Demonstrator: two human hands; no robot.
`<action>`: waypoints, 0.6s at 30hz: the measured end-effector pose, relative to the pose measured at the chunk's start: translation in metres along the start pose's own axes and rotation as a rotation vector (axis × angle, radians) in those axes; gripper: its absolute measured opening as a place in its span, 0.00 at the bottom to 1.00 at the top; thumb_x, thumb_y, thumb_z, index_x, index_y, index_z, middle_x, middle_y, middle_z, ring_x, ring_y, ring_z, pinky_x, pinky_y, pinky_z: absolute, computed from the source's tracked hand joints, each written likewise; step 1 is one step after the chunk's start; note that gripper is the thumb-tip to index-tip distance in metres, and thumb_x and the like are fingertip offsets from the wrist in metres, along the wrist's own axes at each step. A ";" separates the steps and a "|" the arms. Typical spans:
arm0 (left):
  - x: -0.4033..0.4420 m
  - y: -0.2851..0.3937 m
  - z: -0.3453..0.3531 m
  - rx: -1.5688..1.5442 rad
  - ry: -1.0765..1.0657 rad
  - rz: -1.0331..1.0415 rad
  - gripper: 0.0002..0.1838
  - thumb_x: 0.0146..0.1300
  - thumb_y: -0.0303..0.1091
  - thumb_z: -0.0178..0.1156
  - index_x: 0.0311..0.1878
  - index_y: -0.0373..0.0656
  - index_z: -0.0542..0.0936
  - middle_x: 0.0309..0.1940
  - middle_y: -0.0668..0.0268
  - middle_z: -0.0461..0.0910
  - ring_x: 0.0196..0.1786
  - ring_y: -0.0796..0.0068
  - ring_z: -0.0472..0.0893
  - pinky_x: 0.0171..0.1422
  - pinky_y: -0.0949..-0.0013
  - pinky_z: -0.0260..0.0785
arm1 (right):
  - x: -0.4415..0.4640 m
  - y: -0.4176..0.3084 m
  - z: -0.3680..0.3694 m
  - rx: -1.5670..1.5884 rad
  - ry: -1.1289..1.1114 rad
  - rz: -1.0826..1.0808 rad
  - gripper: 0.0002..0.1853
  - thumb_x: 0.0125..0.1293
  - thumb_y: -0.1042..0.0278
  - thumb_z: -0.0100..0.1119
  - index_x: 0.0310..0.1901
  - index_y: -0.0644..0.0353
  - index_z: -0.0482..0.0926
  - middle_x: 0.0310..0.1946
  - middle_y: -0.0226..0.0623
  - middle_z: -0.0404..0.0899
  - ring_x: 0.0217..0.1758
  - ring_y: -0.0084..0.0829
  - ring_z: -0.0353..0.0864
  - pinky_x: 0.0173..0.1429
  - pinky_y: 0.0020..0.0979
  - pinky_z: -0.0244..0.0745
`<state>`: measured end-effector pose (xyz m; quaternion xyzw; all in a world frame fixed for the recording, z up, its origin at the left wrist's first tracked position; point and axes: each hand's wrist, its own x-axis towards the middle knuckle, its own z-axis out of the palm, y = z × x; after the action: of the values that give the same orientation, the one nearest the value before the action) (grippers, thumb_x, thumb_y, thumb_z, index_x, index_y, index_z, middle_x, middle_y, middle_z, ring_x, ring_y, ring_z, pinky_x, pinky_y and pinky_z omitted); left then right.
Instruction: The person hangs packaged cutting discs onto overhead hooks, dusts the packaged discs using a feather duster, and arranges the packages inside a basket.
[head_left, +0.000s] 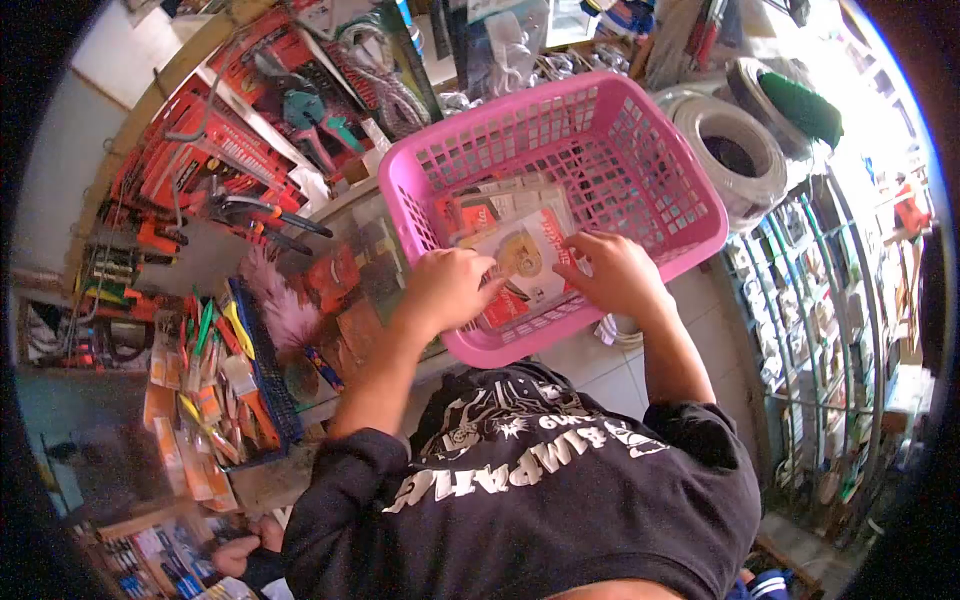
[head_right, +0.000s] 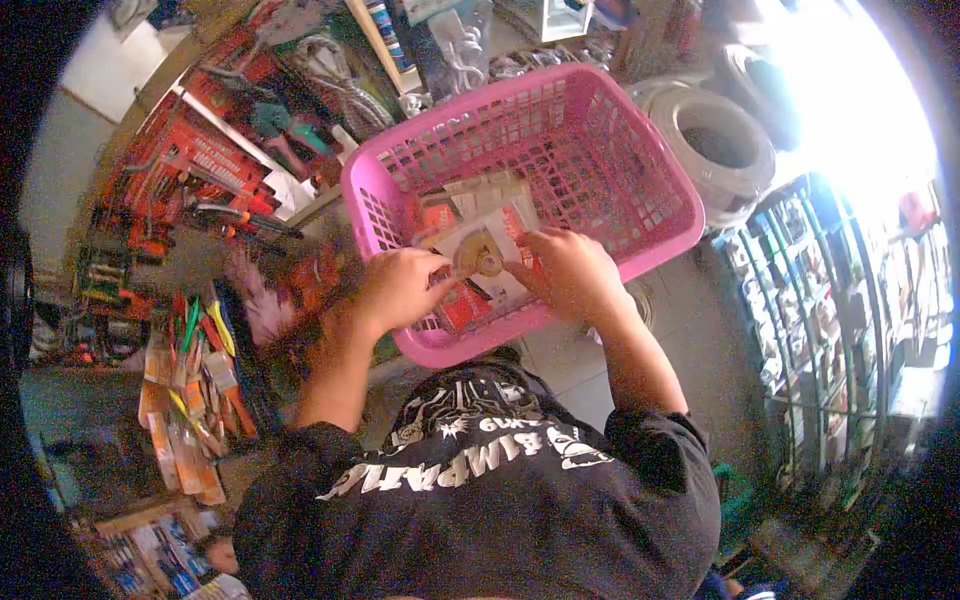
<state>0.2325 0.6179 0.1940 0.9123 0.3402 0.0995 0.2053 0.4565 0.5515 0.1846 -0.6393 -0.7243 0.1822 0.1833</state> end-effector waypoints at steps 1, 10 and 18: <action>0.001 0.002 0.002 0.031 -0.071 -0.076 0.16 0.58 0.44 0.57 0.44 0.45 0.79 0.39 0.58 0.80 0.43 0.57 0.79 0.47 0.60 0.72 | 0.001 -0.002 0.001 0.014 0.015 0.034 0.20 0.56 0.54 0.58 0.46 0.57 0.76 0.35 0.44 0.78 0.38 0.46 0.79 0.42 0.42 0.74; 0.005 -0.009 0.022 0.349 0.079 -0.052 0.33 0.57 0.58 0.53 0.57 0.43 0.70 0.49 0.51 0.74 0.48 0.55 0.77 0.47 0.57 0.71 | 0.031 -0.002 0.001 -0.105 -0.166 0.061 0.30 0.56 0.52 0.60 0.58 0.55 0.67 0.52 0.48 0.69 0.52 0.47 0.73 0.53 0.40 0.70; 0.012 -0.009 0.018 0.333 -0.172 -0.127 0.34 0.58 0.63 0.48 0.55 0.42 0.71 0.46 0.50 0.75 0.45 0.54 0.79 0.44 0.54 0.72 | 0.059 0.012 0.006 -0.298 -0.289 -0.039 0.32 0.55 0.54 0.61 0.58 0.60 0.64 0.55 0.48 0.64 0.50 0.49 0.74 0.51 0.43 0.73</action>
<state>0.2421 0.6267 0.1745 0.9154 0.3902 -0.0496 0.0858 0.4568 0.6113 0.1757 -0.6124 -0.7742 0.1593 -0.0159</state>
